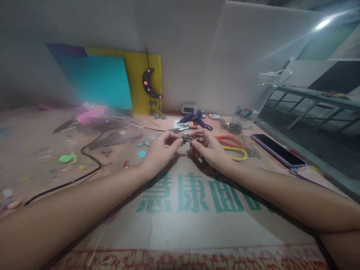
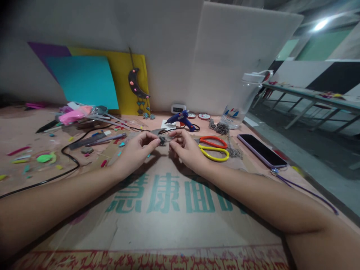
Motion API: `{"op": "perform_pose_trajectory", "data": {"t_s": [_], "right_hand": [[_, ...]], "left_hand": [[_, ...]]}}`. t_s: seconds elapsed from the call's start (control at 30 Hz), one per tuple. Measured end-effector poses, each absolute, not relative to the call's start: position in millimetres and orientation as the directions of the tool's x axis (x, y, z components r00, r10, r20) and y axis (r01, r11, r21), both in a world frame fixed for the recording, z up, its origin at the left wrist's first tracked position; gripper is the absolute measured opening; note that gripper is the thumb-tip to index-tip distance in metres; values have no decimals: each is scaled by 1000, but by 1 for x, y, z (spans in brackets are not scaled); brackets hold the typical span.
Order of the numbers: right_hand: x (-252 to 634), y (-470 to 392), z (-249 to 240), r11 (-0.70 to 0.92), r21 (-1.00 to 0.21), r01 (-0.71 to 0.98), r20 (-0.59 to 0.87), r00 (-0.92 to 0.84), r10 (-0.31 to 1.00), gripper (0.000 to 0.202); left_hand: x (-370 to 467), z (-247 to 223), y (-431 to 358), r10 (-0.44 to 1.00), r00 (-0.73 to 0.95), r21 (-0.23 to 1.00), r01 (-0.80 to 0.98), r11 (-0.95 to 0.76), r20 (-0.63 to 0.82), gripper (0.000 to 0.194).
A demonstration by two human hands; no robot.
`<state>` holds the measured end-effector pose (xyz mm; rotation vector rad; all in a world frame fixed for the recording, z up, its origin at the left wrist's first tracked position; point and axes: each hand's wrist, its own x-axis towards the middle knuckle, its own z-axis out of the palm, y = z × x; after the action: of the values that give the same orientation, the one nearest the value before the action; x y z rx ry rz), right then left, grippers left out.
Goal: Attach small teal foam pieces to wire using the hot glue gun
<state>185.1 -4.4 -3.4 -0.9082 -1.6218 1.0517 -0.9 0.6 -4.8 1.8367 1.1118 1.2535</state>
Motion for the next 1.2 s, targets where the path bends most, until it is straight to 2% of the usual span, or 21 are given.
{"op": "perform_pose_trajectory", "data": {"t_s": [0.2, 0.7, 1.07, 1.2], "right_hand": [[184, -10, -2, 520, -807, 279, 477, -212, 853, 18], [184, -13, 4, 505, -700, 505, 476, -198, 857, 15], [185, -11, 0, 484, -729, 484, 418, -244, 875, 18], [188, -11, 2, 484, -797, 361, 417, -249, 874, 24]], "left_hand": [[-1, -5, 0, 895, 172, 841, 307, -446, 412, 18], [-1, -4, -2, 893, 176, 838, 308, -450, 415, 20], [0, -4, -2, 884, 182, 837, 286, -466, 430, 18], [-1, -3, -3, 883, 187, 832, 296, -468, 430, 17]]}}
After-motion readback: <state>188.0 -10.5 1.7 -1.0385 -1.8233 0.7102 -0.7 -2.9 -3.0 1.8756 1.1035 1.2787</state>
